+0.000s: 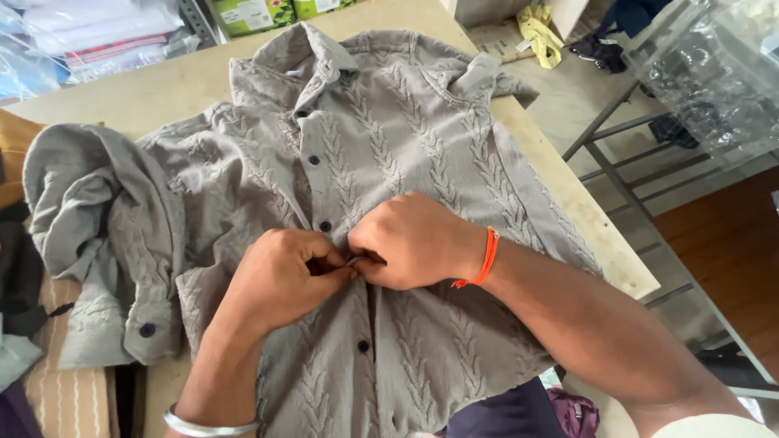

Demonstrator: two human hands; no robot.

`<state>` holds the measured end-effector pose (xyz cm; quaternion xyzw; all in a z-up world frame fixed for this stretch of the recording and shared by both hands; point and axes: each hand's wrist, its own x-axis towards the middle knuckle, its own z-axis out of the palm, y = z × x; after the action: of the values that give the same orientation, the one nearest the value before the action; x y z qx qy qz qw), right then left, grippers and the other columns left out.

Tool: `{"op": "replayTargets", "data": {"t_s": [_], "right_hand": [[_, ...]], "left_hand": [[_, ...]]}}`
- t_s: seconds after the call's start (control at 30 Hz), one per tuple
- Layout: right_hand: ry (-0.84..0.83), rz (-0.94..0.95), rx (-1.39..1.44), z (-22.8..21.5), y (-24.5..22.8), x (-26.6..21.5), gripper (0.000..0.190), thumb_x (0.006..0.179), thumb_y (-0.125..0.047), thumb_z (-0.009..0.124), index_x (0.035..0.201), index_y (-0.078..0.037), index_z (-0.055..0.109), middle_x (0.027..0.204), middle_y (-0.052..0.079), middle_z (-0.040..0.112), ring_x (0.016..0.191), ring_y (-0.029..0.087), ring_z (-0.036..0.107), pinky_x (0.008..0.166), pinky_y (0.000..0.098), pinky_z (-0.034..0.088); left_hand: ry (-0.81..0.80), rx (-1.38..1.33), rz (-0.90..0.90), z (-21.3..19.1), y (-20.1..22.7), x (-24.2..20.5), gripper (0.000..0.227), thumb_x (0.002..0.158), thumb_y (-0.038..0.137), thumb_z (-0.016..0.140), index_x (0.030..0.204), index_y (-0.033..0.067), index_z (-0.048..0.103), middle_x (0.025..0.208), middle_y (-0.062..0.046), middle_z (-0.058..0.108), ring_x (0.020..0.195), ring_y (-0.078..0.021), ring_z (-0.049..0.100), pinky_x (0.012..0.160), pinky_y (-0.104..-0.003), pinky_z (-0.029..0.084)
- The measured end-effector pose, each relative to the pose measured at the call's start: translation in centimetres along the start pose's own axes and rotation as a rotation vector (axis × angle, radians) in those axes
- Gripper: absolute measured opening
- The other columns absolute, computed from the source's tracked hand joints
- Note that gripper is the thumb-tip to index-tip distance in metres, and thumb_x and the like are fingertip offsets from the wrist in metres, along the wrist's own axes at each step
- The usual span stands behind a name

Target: Buttoning the front buttons of a grey textured shirt laid out on a table.

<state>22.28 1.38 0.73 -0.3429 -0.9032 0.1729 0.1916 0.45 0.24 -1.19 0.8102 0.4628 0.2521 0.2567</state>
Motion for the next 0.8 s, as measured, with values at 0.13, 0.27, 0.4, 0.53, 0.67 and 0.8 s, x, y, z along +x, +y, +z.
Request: {"op": "replayTargets", "data": {"t_s": [0.13, 0.27, 0.4, 0.53, 0.67, 0.8], "right_hand": [[0.091, -0.208, -0.129, 0.1, -0.1, -0.3, 0.016, 0.079, -0.022, 0.074, 0.073, -0.009, 0.066, 0.07, 0.009, 0.067, 0.068, 0.033, 0.067, 0.058, 0.0467, 0.051], [0.145, -0.181, -0.209, 0.1, -0.7, -0.3, 0.016, 0.079, -0.021, 0.073, 0.072, -0.01, 0.065, 0.07, 0.007, 0.067, 0.068, 0.03, 0.068, 0.057, 0.0441, 0.052], [0.148, -0.164, -0.354, 0.1, -1.2, -0.4, 0.015, 0.078, -0.021, 0.071, 0.073, -0.009, 0.065, 0.07, 0.007, 0.066, 0.067, 0.028, 0.069, 0.057, 0.0444, 0.052], [0.196, -0.11, -0.392, 1.2, -0.5, -0.6, 0.015, 0.074, -0.022, 0.071, 0.074, -0.007, 0.065, 0.07, 0.009, 0.066, 0.065, 0.03, 0.068, 0.06, 0.0444, 0.053], [0.169, -0.103, -0.352, 0.8, -1.1, -1.7, 0.018, 0.078, -0.024, 0.071, 0.074, -0.008, 0.064, 0.072, 0.009, 0.065, 0.068, 0.031, 0.068, 0.061, 0.0459, 0.053], [0.288, 0.05, -0.141, -1.9, -5.1, -5.1, 0.014, 0.086, -0.023, 0.075, 0.082, -0.01, 0.07, 0.061, 0.005, 0.063, 0.056, 0.027, 0.065, 0.051, 0.041, 0.049]], "left_hand": [[-0.03, -0.225, -0.154, 0.2, -1.0, -0.1, 0.01, 0.069, 0.007, 0.083, 0.075, 0.0007, 0.077, 0.068, -0.009, 0.078, 0.06, -0.013, 0.071, 0.057, -0.031, 0.057], [-0.051, -0.305, -0.144, -0.1, -0.7, 0.0, 0.01, 0.072, 0.006, 0.083, 0.076, -0.0021, 0.078, 0.068, -0.009, 0.077, 0.061, -0.0081, 0.066, 0.056, -0.029, 0.055], [-0.067, -0.277, -0.162, 0.2, -0.5, 0.6, 0.01, 0.072, 0.006, 0.082, 0.078, -0.0014, 0.078, 0.07, -0.009, 0.079, 0.061, -0.0071, 0.068, 0.058, -0.027, 0.056], [0.001, -0.3, -0.257, 1.0, -0.7, 0.6, 0.013, 0.078, 0.009, 0.081, 0.086, -0.0005, 0.078, 0.074, -0.012, 0.078, 0.065, -0.0079, 0.064, 0.059, -0.029, 0.053], [0.04, -0.221, 0.079, 1.5, -1.1, 0.5, 0.023, 0.076, 0.006, 0.074, 0.098, 0.0059, 0.08, 0.086, -0.01, 0.078, 0.077, -0.0185, 0.073, 0.07, -0.032, 0.058], [0.01, -0.02, 0.106, 1.2, 0.4, 0.8, 0.02, 0.073, 0.013, 0.079, 0.093, 0.0125, 0.082, 0.081, -0.01, 0.073, 0.077, -0.0302, 0.071, 0.067, -0.039, 0.056]]}}
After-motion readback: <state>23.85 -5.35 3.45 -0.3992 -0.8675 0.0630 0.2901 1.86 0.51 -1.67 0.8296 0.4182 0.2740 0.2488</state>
